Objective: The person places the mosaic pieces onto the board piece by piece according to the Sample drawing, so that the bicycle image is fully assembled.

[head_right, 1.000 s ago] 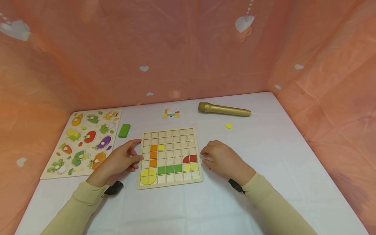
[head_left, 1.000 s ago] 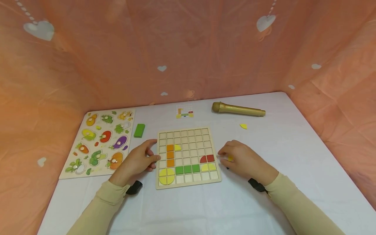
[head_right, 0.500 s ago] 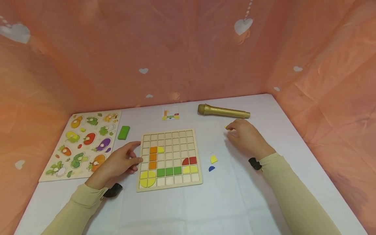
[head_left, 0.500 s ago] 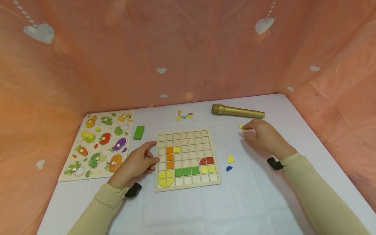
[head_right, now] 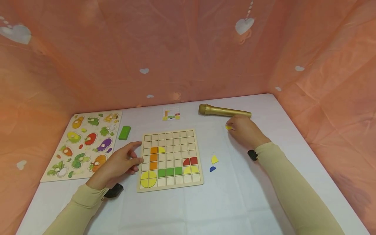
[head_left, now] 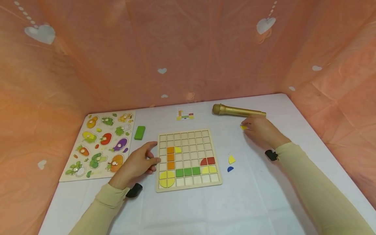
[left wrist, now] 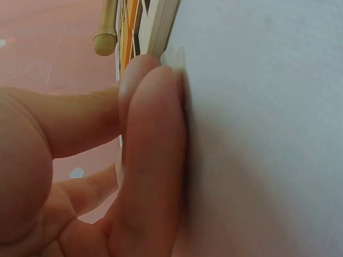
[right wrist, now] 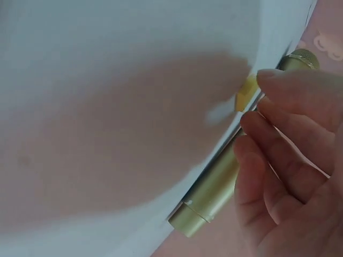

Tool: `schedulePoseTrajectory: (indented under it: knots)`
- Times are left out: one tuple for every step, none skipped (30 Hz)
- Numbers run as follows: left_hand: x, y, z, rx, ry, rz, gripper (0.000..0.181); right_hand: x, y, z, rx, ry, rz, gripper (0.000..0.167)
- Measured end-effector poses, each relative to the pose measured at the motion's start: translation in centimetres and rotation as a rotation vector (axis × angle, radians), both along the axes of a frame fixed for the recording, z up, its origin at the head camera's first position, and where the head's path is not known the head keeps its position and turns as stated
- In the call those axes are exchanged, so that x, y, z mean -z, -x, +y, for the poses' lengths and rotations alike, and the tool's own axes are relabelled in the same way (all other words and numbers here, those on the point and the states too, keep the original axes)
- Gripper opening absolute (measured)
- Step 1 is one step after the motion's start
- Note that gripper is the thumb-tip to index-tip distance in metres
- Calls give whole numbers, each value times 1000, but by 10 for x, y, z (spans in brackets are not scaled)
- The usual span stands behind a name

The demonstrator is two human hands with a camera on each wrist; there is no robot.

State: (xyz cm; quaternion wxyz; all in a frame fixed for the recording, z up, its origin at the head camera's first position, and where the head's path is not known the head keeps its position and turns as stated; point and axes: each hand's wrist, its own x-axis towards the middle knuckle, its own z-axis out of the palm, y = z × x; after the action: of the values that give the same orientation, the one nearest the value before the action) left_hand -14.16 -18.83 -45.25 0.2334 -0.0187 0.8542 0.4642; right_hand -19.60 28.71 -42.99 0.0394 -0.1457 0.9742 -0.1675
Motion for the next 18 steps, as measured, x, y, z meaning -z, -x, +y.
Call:
schedulePoseTrajectory:
  knots:
    - [0,0,0,1,1,0,75,1,0,0,8,1,-10,27]
    - [0,0,0,1,2,1,75,2,1,0,13,3,-16,26]
    - [0,0,0,-1,2,0,75,2,1,1,22,6,-23,26]
    - [0,0,0,-2,0,-2,75,3,2,1,29,7,-28,25]
    - [0,0,0,-4,-4,-3,75,4,1,1,33,11,-30,25]
    - [0,0,0,-4,-5,-4,75,4,1,1,36,13,-32,25]
    - [0,0,0,-5,-6,-3,75,4,1,1,37,16,-32,25]
    - [0,-1,0,-7,-6,-3,75,4,1,1,40,21,-33,25]
    - [0,-1,0,-9,-8,-5,75,5,0,0,50,25,-40,25]
    - [-1,-1,0,-9,-9,-6,75,5,-1,0,54,29,-45,25]
    - [-1,-2,0,-12,-11,-10,75,4,-3,-1,59,34,-52,25]
    - [-1,-2,0,-14,-13,-13,75,4,-5,-2,61,40,-57,26]
    - [-1,-2,0,-16,-15,-16,76,4,-7,-3,67,47,-63,26]
    - [-2,-3,0,-17,-18,-19,76,4,-11,-4,78,55,-74,26]
    - [-2,-3,1,-16,-16,-16,75,5,-14,-6,85,61,-79,26]
    - [-2,-3,1,-15,-15,-13,75,5,-17,-8,85,69,-79,27]
    - [-2,-3,1,-13,-15,-14,75,5,-22,-11,83,74,-78,27]
    - [-3,-3,1,-12,-13,-12,75,5,-26,-14,79,79,-77,27]
